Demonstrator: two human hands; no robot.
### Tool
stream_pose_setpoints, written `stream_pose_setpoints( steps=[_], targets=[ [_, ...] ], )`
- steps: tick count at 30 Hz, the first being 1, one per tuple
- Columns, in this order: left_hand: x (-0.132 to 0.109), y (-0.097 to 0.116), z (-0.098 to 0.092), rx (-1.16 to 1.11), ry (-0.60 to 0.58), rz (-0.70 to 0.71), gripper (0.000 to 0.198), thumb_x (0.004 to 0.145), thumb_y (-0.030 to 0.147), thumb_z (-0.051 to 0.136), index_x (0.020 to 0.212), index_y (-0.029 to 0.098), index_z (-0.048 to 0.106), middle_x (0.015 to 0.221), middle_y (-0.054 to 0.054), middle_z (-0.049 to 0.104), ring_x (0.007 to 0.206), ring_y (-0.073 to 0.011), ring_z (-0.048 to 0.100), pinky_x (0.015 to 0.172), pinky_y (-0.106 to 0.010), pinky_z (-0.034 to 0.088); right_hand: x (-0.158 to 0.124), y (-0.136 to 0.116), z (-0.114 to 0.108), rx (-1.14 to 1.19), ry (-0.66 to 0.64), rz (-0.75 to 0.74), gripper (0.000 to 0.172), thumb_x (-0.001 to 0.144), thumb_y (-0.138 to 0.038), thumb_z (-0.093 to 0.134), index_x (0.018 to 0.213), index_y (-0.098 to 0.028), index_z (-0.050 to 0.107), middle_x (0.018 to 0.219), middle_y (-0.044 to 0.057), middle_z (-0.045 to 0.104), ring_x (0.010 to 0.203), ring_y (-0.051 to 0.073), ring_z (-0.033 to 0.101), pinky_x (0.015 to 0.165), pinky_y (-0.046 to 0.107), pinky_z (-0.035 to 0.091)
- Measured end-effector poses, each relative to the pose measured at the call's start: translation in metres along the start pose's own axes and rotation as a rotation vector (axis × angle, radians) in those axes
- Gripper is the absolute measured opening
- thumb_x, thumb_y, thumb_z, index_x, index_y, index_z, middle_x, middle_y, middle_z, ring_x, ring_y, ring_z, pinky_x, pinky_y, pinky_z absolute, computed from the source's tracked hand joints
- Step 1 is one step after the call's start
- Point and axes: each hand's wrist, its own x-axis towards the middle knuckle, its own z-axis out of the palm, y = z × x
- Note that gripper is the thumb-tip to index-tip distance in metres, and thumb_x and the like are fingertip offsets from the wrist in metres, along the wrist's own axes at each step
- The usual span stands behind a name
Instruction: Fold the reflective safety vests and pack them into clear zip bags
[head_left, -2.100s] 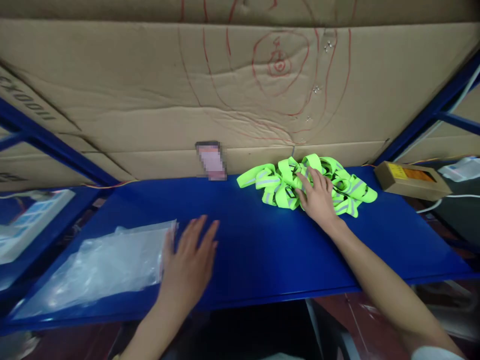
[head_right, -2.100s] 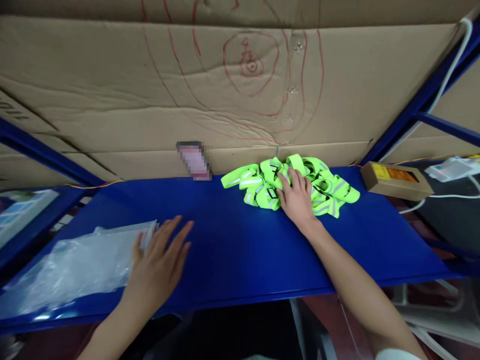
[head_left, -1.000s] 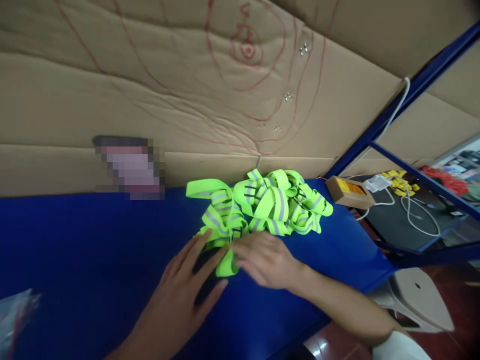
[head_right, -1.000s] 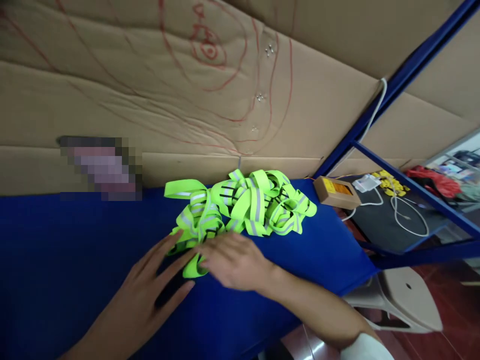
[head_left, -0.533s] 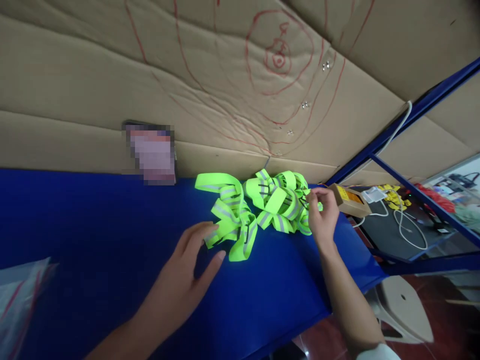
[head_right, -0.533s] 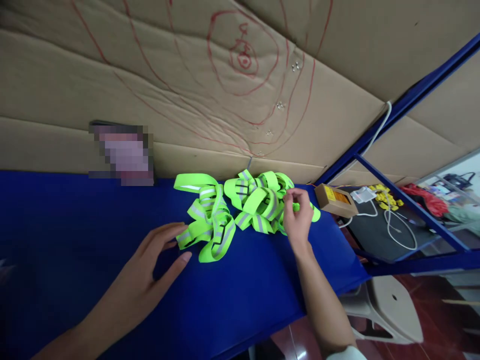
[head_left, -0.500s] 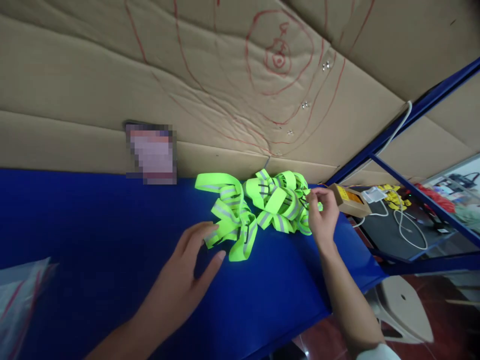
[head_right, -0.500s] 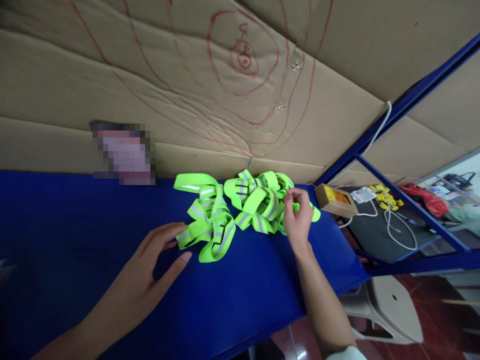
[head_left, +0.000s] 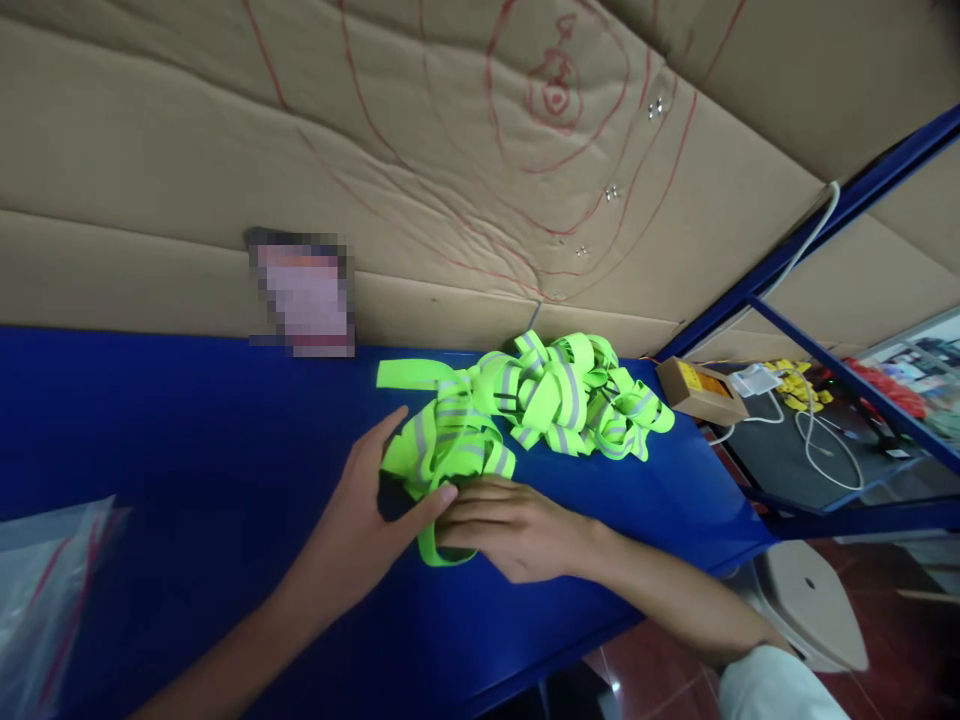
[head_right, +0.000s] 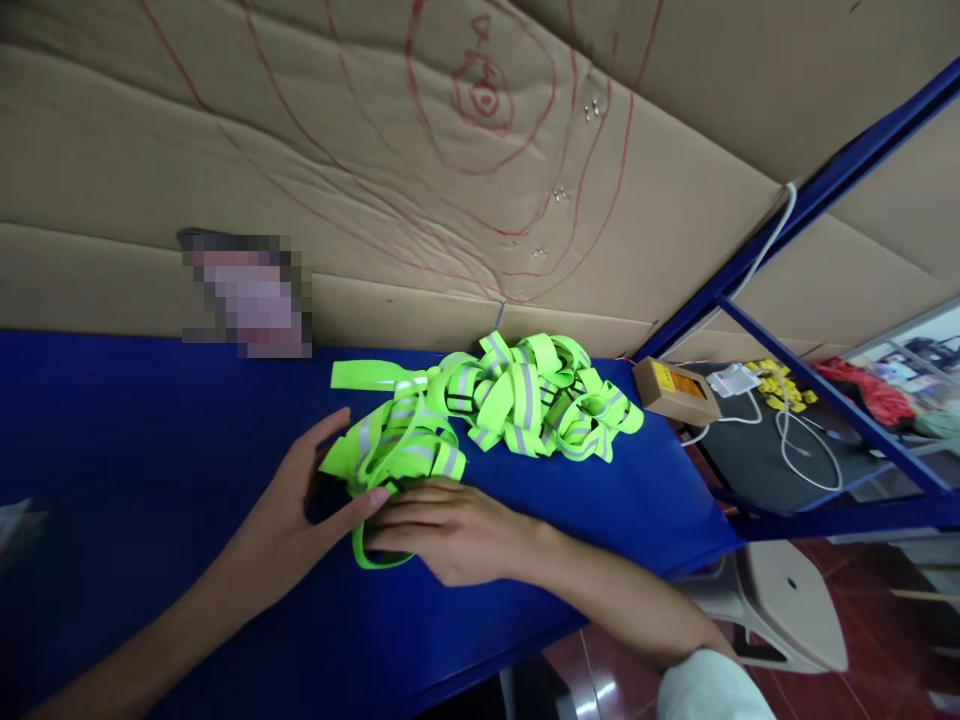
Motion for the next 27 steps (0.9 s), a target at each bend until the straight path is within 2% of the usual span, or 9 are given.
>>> stream_pose_setpoints(
  steps=[2, 6, 9, 12, 14, 16, 20, 27],
  targets=[
    [0.001, 0.001, 0.0, 0.01, -0.075, 0.001, 0.084, 0.088, 0.055, 0.07, 0.158, 0.03, 0.031, 0.156, -0.012, 0.047, 0.143, -0.0325, 0.05, 0.117, -0.053, 0.045, -0.003, -0.001, 0.001, 0.038, 0.054, -0.017, 0.032, 0.093, -0.009, 0.051, 0.119, -0.019, 0.068, 0.12, 0.005, 0.075, 0.121, 0.013, 0.066, 0.106, 0.025, 0.054],
    [-0.004, 0.009, -0.001, -0.002, -0.156, 0.072, 0.067, 0.092, 0.045, 0.066, 0.153, 0.031, 0.041, 0.151, -0.01, 0.051, 0.14, -0.0298, 0.052, 0.117, -0.049, 0.045, -0.011, 0.0, -0.002, 0.073, 0.264, -0.01, 0.026, 0.096, -0.014, 0.049, 0.107, -0.021, 0.071, 0.105, 0.005, 0.078, 0.102, 0.016, 0.073, 0.089, 0.028, 0.062],
    [-0.007, 0.014, -0.002, -0.117, -0.117, 0.017, 0.047, 0.096, 0.041, 0.062, 0.14, 0.028, 0.052, 0.136, -0.009, 0.063, 0.127, -0.0261, 0.062, 0.11, -0.044, 0.051, -0.016, 0.008, -0.009, 0.091, 0.415, 0.067, 0.028, 0.095, -0.01, 0.05, 0.11, -0.022, 0.069, 0.101, 0.006, 0.077, 0.093, 0.018, 0.073, 0.082, 0.034, 0.063],
    [-0.007, 0.015, -0.003, -0.311, -0.058, -0.072, 0.033, 0.097, 0.036, 0.06, 0.128, 0.025, 0.056, 0.122, -0.008, 0.068, 0.115, -0.0213, 0.068, 0.1, -0.035, 0.056, -0.02, 0.021, -0.015, 0.034, 0.476, 0.241, 0.031, 0.096, -0.009, 0.054, 0.121, -0.023, 0.066, 0.108, 0.008, 0.075, 0.102, 0.021, 0.071, 0.088, 0.04, 0.06],
    [-0.006, 0.016, -0.004, -0.402, -0.057, -0.1, 0.031, 0.096, 0.034, 0.062, 0.125, 0.025, 0.055, 0.124, -0.008, 0.066, 0.116, -0.0201, 0.067, 0.1, -0.033, 0.056, -0.021, 0.027, -0.015, -0.007, 0.47, 0.356, 0.031, 0.099, -0.014, 0.056, 0.127, -0.024, 0.063, 0.116, 0.009, 0.073, 0.109, 0.023, 0.069, 0.092, 0.042, 0.057],
    [-0.004, 0.016, -0.004, -0.476, -0.095, -0.118, 0.031, 0.096, 0.033, 0.062, 0.124, 0.025, 0.054, 0.128, -0.009, 0.065, 0.116, -0.0202, 0.066, 0.099, -0.034, 0.055, -0.021, 0.029, -0.014, -0.026, 0.413, 0.393, 0.031, 0.102, -0.019, 0.056, 0.132, -0.025, 0.061, 0.122, 0.01, 0.072, 0.114, 0.024, 0.067, 0.096, 0.043, 0.055],
    [0.0, 0.016, -0.007, -0.64, -0.215, -0.155, 0.035, 0.096, 0.035, 0.063, 0.126, 0.023, 0.051, 0.127, -0.011, 0.067, 0.11, -0.0211, 0.068, 0.089, -0.032, 0.056, -0.019, 0.025, -0.011, -0.025, 0.272, 0.339, 0.029, 0.104, -0.023, 0.055, 0.133, -0.023, 0.06, 0.124, 0.01, 0.071, 0.113, 0.023, 0.066, 0.097, 0.043, 0.053],
    [0.003, 0.012, -0.005, -0.704, -0.217, -0.147, 0.034, 0.092, 0.032, 0.069, 0.122, 0.022, 0.057, 0.128, -0.008, 0.066, 0.118, -0.0206, 0.063, 0.096, -0.03, 0.05, -0.017, 0.026, -0.013, -0.02, 0.281, 0.314, 0.023, 0.103, -0.021, 0.056, 0.125, -0.021, 0.064, 0.119, 0.009, 0.072, 0.11, 0.022, 0.067, 0.095, 0.041, 0.052]
  ],
)
